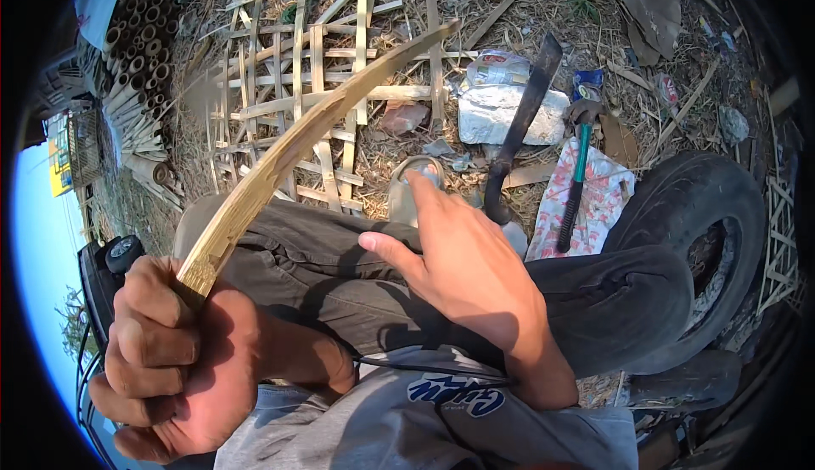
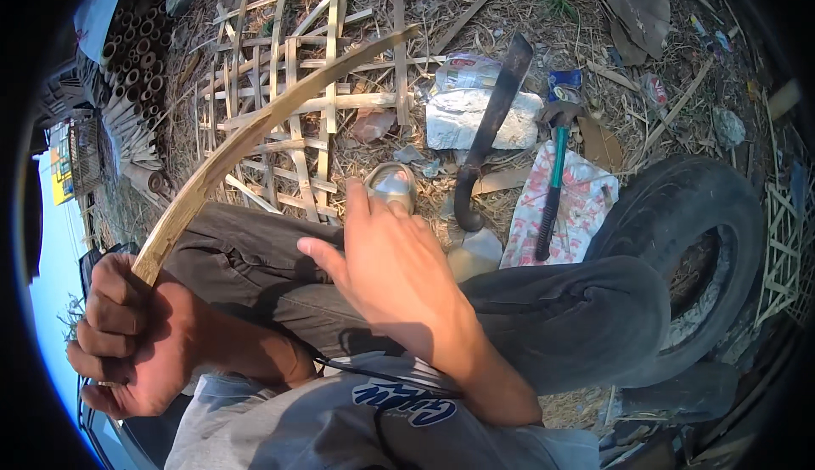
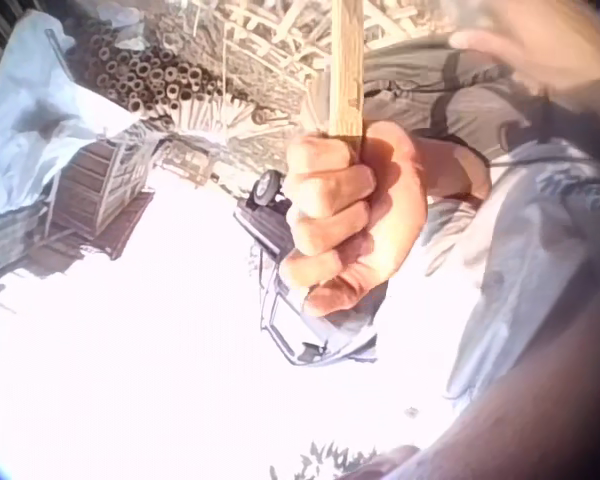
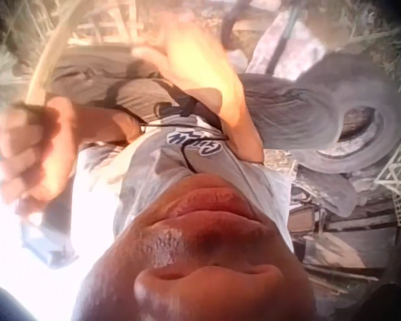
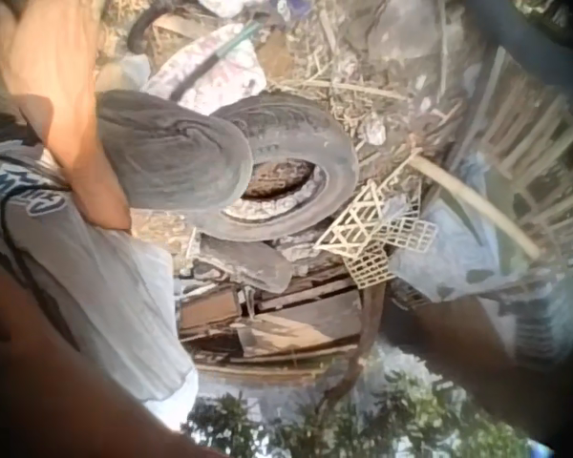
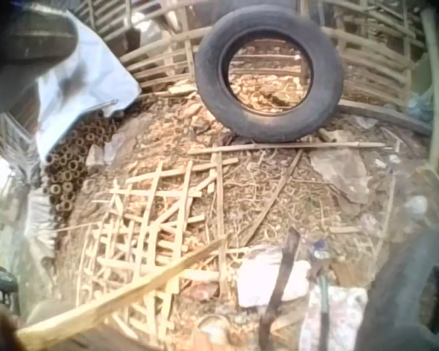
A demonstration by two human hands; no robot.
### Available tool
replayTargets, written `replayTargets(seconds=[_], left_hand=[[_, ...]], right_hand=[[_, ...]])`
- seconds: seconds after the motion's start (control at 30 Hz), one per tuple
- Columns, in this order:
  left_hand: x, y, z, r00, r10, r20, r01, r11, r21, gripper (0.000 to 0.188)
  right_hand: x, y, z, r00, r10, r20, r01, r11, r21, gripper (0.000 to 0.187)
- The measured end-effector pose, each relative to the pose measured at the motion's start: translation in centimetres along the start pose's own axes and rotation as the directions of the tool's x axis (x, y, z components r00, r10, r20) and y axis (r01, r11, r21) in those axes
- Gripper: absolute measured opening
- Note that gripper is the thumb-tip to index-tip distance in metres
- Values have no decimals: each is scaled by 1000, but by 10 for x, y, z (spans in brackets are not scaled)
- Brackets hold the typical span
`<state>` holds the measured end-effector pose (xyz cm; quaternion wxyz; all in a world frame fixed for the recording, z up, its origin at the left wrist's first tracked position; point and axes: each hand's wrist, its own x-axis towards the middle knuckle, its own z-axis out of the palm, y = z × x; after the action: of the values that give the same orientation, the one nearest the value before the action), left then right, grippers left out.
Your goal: The person uses a knife to shave a bamboo slat while sitting on the ground, then positions the slat onto a wooden grid and hammers a nail into it.
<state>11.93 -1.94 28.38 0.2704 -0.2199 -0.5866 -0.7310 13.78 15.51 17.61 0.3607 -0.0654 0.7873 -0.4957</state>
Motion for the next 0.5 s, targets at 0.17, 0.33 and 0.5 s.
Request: replayTargets(seconds=[0.17, 0.33, 0.5], left_hand=[[7, -28, 58, 952, -13, 304, 118, 937, -329, 35], [48, -40, 68, 521, 94, 849, -205, 979, 17, 63], [53, -47, -3, 740, -423, 523, -290, 501, 815, 91]], right_hand=[[-12, -7, -37, 859, 29, -511, 509, 50, 859, 72], [-9, -16, -72, 620, 222, -753, 780, -74, 621, 34], [-12, 40, -109, 317, 411, -855, 938, -4, 347, 20]])
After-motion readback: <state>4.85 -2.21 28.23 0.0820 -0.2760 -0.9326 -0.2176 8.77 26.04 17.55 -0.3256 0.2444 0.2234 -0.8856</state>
